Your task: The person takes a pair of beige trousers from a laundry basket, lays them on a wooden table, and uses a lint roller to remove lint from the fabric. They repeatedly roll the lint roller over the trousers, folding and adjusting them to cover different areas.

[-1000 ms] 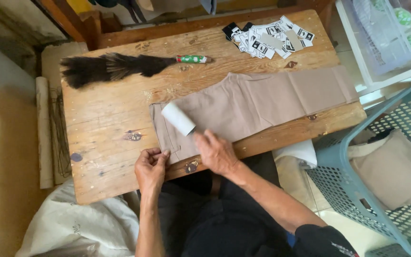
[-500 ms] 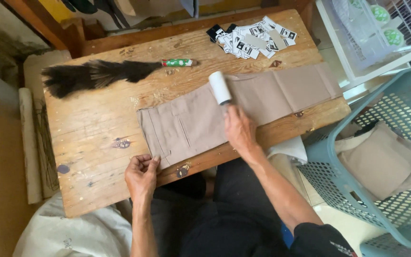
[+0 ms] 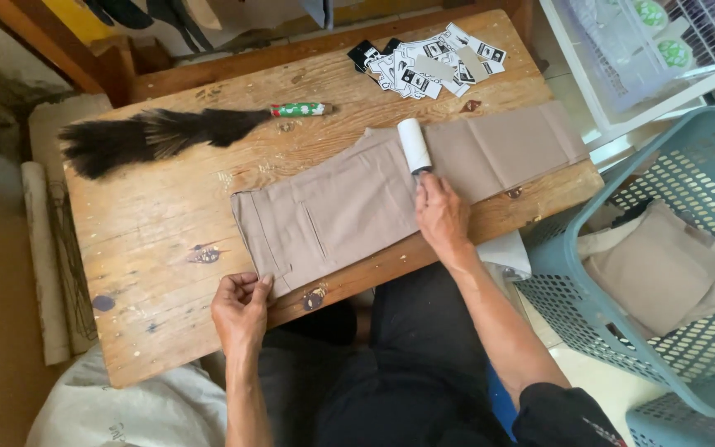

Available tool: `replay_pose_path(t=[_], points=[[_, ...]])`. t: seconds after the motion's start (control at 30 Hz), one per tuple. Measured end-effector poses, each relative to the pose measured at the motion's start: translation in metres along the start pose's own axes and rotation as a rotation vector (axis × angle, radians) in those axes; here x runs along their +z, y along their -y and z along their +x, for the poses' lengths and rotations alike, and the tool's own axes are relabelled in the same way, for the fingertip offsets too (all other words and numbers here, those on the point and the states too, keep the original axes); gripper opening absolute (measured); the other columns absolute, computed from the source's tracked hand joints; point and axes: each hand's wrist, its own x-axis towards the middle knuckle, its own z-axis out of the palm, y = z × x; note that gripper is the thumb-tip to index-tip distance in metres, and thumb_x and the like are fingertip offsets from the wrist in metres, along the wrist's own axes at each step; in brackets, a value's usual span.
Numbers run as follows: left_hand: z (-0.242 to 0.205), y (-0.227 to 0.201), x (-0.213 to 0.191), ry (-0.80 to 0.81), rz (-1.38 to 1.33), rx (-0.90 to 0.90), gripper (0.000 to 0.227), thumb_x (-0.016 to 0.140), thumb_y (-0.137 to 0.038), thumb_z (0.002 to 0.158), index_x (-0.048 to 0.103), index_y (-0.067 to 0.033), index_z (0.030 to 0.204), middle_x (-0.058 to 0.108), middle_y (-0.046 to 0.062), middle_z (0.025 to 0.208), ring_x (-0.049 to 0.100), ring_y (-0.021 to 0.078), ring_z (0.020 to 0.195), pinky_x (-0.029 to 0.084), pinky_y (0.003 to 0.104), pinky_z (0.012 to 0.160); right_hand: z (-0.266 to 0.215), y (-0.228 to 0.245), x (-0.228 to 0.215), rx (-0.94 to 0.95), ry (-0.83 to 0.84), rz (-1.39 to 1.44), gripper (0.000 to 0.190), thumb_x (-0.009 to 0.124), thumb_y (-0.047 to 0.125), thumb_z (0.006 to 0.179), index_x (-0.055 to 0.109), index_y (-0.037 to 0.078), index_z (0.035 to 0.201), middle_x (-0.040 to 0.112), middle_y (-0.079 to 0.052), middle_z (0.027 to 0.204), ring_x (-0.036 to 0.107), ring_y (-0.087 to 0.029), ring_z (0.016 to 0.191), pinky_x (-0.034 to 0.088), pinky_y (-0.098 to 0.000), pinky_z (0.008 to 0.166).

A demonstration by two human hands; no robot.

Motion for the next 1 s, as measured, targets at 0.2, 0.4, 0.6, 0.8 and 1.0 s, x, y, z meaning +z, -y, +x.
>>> replay_pose_path(t=[0.2, 0.4, 0.6, 0.8, 1.0], points=[[-0.008, -0.002, 0.0, 0.004, -0.05, -0.01, 0.024, 0.078, -0.008, 0.089, 0.064, 0.0022, 0.106, 0.072, 0.012, 0.083, 0.067, 0.0118, 0.067, 0.058, 0.023, 0.058, -0.055, 0.105, 0.037, -0.32, 0.032, 0.097, 0.026, 0.056, 0.021, 0.096, 0.063, 0.018, 0.121, 0.064, -0.005, 0.09, 0.073, -0.029, 0.071, 0.061, -0.0421, 0.057], [-0.006, 0.002, -0.005, 0.036, -0.039, -0.01, 0.024, 0.078, -0.01, 0.089, 0.065, 0.0009, 0.107, 0.073, 0.011, 0.085, 0.067, 0.0097, 0.07, 0.057, 0.022, 0.061, -0.061, 0.106, 0.023, -0.447, 0.124, 0.175, 0.031, 0.054, 0.017, 0.096, 0.065, 0.016, 0.125, 0.062, -0.005, 0.089, 0.071, -0.026, 0.062, 0.061, -0.0396, 0.052], [-0.002, 0.004, -0.005, 0.031, 0.004, -0.001, 0.024, 0.078, -0.01, 0.09, 0.066, -0.0002, 0.107, 0.074, 0.012, 0.086, 0.068, 0.0112, 0.072, 0.058, 0.025, 0.061, -0.05, 0.007, -0.011, -0.069, -0.058, 0.004, 0.027, 0.06, 0.018, 0.099, 0.064, 0.014, 0.125, 0.063, -0.012, 0.091, 0.071, -0.039, 0.073, 0.059, -0.0511, 0.058], [0.003, 0.023, -0.007, 0.048, -0.036, 0.02, 0.024, 0.077, -0.008, 0.091, 0.064, 0.0016, 0.109, 0.073, 0.013, 0.085, 0.068, 0.0113, 0.072, 0.059, 0.025, 0.063, -0.12, 0.072, -0.005, -0.189, 0.002, 0.112, 0.023, 0.063, 0.025, 0.097, 0.069, 0.019, 0.119, 0.063, -0.005, 0.088, 0.072, -0.031, 0.069, 0.059, -0.0421, 0.055], [0.004, 0.028, -0.006, 0.04, -0.034, 0.045, 0.025, 0.077, -0.006, 0.091, 0.063, 0.0004, 0.111, 0.072, 0.012, 0.085, 0.067, 0.0108, 0.072, 0.06, 0.024, 0.062, -0.146, 0.107, -0.003, -0.329, 0.084, 0.209, 0.023, 0.063, 0.027, 0.096, 0.07, 0.025, 0.118, 0.059, 0.002, 0.08, 0.07, -0.024, 0.06, 0.06, -0.0367, 0.05]])
